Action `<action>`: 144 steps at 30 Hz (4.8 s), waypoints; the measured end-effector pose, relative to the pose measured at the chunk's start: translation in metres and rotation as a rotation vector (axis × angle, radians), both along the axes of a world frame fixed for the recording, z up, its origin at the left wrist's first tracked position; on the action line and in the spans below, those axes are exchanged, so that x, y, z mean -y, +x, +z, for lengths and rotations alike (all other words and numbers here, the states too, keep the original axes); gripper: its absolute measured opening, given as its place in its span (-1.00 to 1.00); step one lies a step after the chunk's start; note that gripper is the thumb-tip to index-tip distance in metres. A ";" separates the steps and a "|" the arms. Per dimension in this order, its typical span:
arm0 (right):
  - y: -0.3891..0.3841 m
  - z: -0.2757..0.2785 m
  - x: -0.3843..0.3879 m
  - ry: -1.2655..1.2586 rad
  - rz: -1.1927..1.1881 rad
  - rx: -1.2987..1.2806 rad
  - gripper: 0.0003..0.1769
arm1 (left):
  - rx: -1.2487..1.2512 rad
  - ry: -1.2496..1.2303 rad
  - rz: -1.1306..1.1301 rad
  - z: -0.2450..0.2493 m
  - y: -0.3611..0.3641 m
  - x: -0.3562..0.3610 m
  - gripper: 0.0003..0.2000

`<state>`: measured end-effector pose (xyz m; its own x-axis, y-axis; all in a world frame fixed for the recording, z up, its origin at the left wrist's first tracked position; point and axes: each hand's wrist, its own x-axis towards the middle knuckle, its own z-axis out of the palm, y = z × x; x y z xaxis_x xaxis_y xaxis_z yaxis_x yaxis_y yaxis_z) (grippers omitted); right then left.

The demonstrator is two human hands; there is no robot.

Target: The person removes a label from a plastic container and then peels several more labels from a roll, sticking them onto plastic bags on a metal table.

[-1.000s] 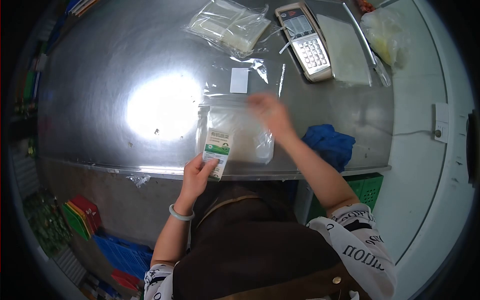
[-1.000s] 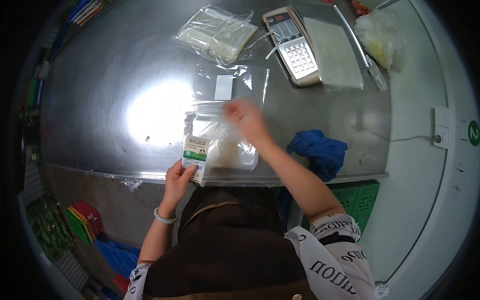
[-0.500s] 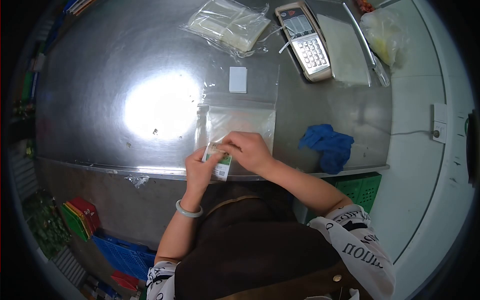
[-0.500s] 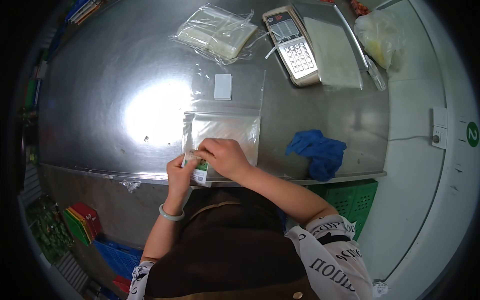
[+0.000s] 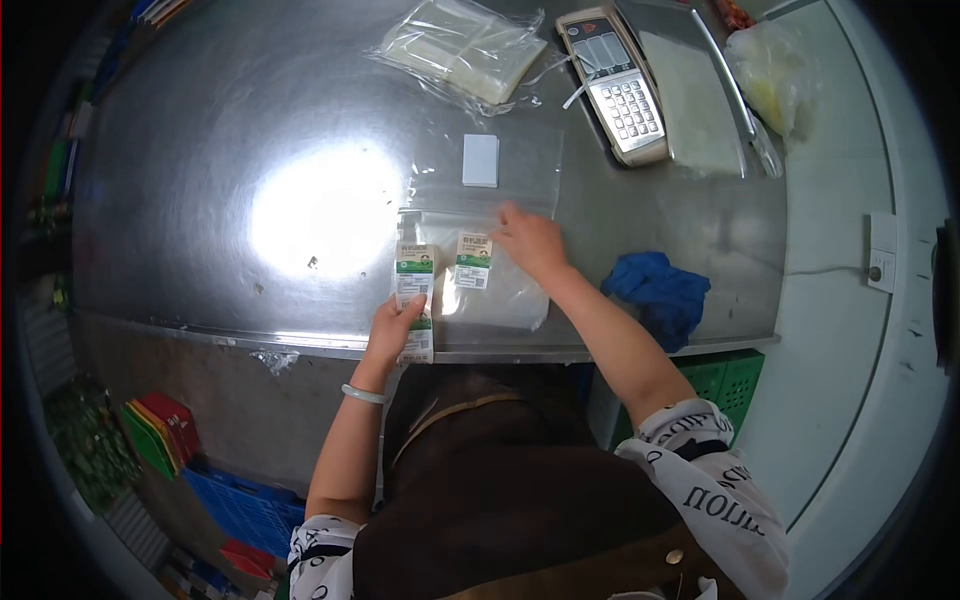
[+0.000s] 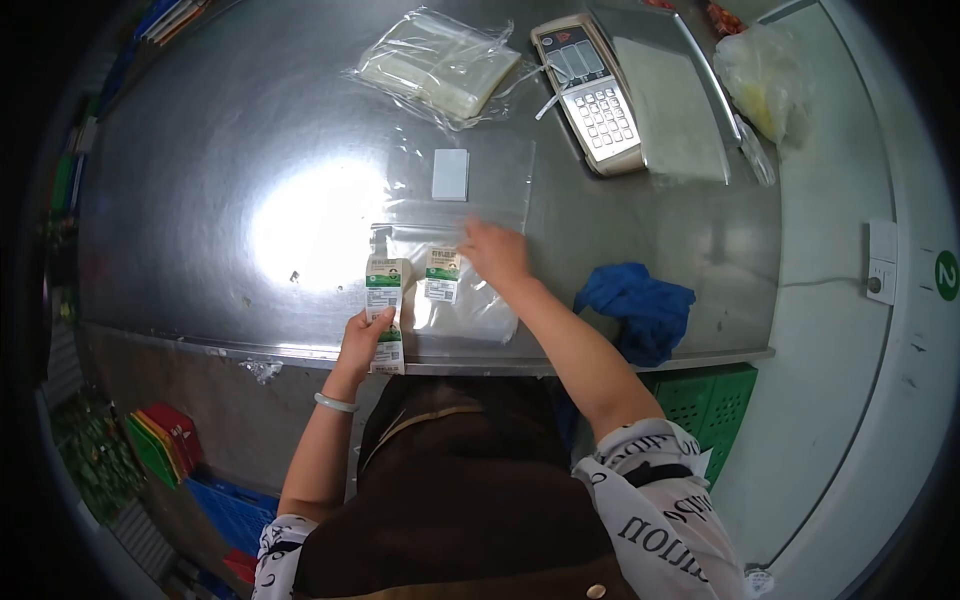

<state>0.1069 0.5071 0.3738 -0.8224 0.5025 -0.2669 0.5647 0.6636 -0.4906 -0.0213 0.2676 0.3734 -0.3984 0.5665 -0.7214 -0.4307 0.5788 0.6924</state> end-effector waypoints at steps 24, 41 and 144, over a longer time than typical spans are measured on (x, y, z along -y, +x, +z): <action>0.006 0.083 0.036 -0.669 -0.080 -0.307 -0.78 | 0.051 0.351 0.055 0.084 0.032 -0.041 -0.82; 0.007 0.074 0.054 -0.329 -0.013 -0.459 -0.84 | -0.217 0.159 0.009 0.078 0.025 -0.034 -0.91; -0.002 0.001 0.020 -0.255 -0.160 -0.231 -0.72 | -0.524 -0.023 -0.293 0.009 -0.004 -0.013 -0.74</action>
